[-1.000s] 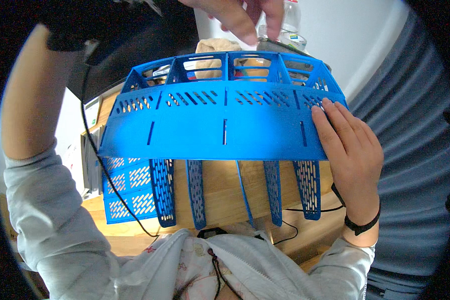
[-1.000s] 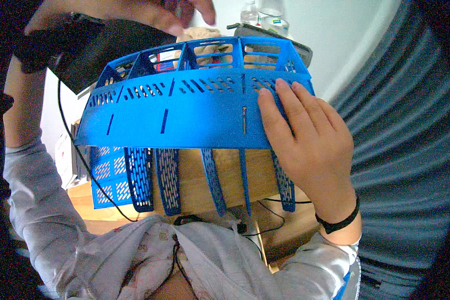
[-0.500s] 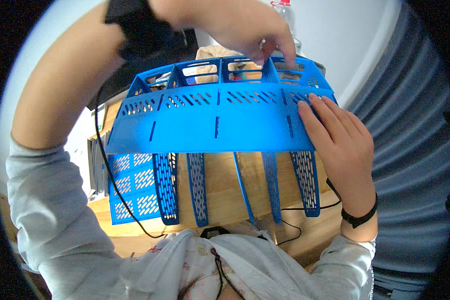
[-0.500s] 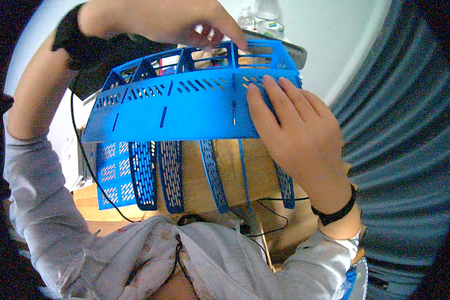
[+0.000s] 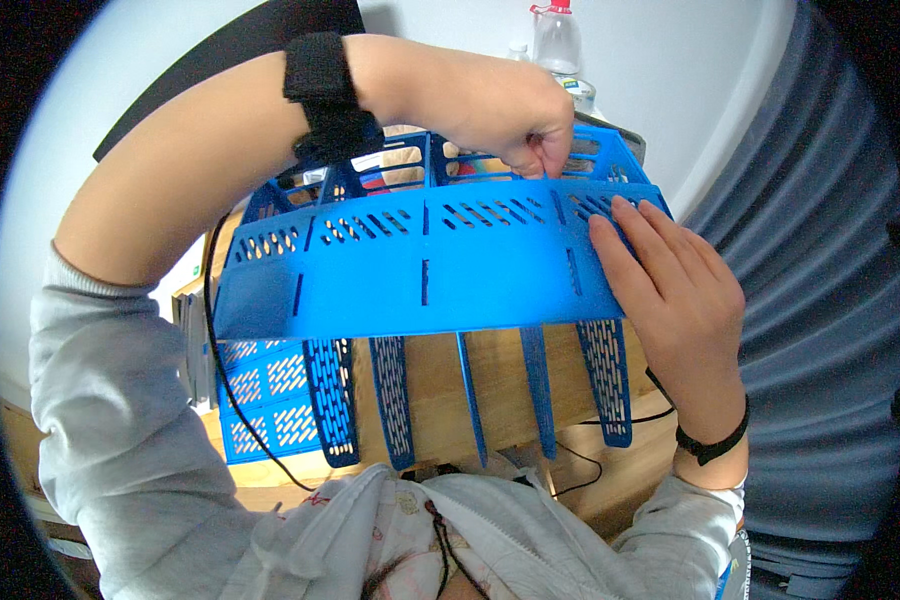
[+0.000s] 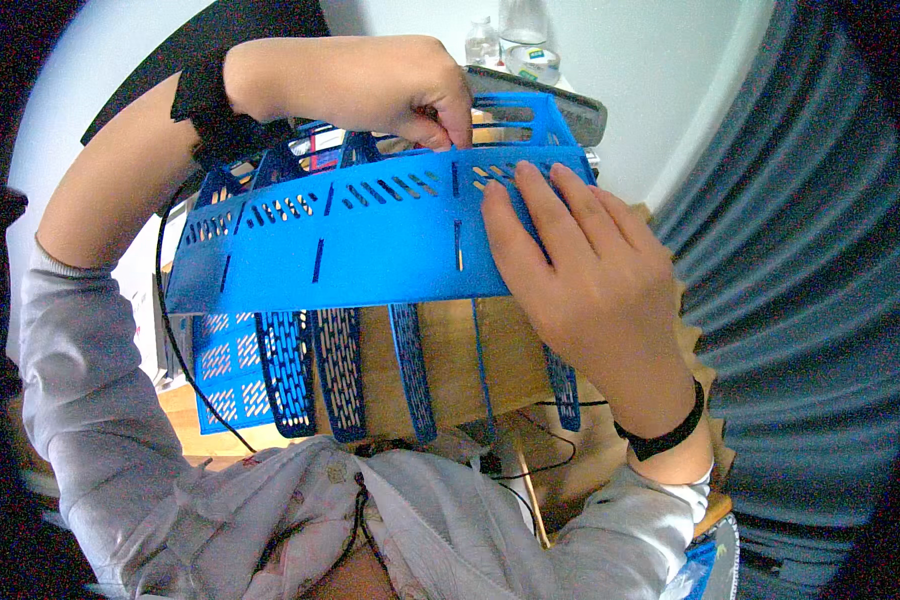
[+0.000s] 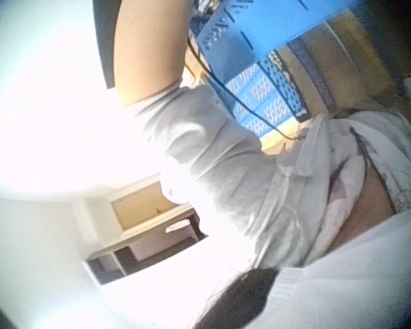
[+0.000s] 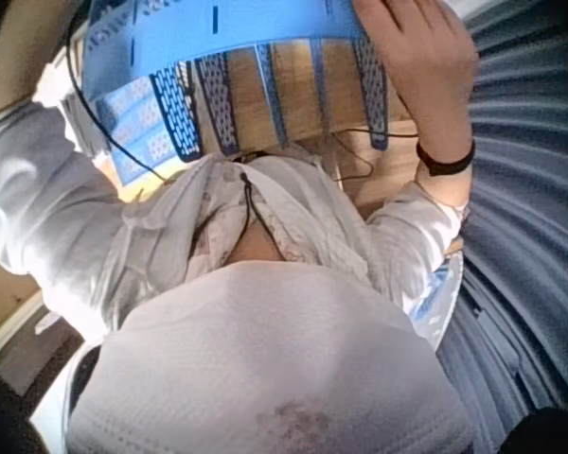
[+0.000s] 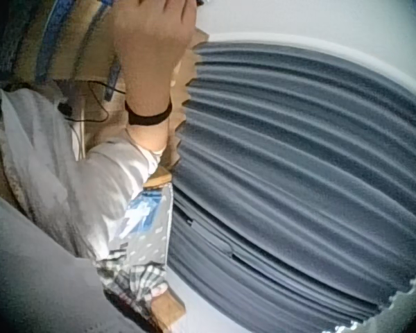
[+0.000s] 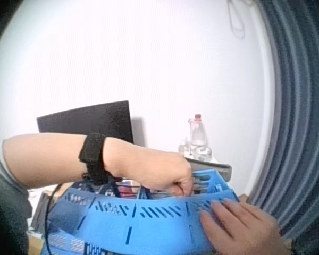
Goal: The person assembles a blue plastic basket by hand, inserting side panels into a base and then attaching the top lid. They align and press the pieces together to form a complete basket.
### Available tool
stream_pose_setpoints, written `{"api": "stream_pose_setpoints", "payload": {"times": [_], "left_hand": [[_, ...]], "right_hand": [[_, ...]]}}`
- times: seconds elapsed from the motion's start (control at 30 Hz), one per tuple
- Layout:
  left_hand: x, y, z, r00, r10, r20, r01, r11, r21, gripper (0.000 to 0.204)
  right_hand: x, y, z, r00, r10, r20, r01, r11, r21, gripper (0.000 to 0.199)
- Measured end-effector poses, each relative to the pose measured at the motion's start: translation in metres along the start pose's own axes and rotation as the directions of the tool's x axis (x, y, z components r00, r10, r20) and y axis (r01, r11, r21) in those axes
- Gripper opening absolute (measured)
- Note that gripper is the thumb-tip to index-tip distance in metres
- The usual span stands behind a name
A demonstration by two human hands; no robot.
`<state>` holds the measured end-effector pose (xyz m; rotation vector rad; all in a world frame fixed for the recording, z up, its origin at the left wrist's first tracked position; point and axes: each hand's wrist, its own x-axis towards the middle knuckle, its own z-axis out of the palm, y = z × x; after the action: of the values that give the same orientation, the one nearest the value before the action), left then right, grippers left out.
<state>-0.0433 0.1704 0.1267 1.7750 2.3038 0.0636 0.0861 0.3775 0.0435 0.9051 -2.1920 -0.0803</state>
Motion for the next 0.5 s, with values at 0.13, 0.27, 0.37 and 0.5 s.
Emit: {"api": "stream_pose_setpoints", "payload": {"times": [0.13, 0.27, 0.37, 0.5], "left_hand": [[-0.001, 0.002, 0.002, 0.999, 0.007, -0.036, -0.008, 1.0, -0.022, 0.018], [-0.002, 0.009, 0.003, 0.994, -0.105, -0.039, 0.106, 0.994, 0.01, 0.02], [-0.004, 0.014, 0.006, 0.994, -0.077, -0.08, 0.078, 0.997, 0.02, 0.021], [-0.008, 0.017, 0.009, 0.994, -0.047, -0.096, 0.049, 0.999, 0.02, 0.022]], "right_hand": [[-0.001, 0.0, 0.002, 0.999, -0.014, -0.048, 0.015, 1.0, 0.008, 0.029], [-0.009, -0.004, -0.003, 1.0, 0.006, -0.015, -0.006, 1.0, 0.003, 0.032], [-0.014, -0.007, -0.004, 1.0, 0.001, -0.011, -0.001, 1.0, -0.018, 0.032], [-0.014, -0.011, -0.005, 1.0, -0.005, -0.018, 0.004, 1.0, -0.029, 0.033]]}}
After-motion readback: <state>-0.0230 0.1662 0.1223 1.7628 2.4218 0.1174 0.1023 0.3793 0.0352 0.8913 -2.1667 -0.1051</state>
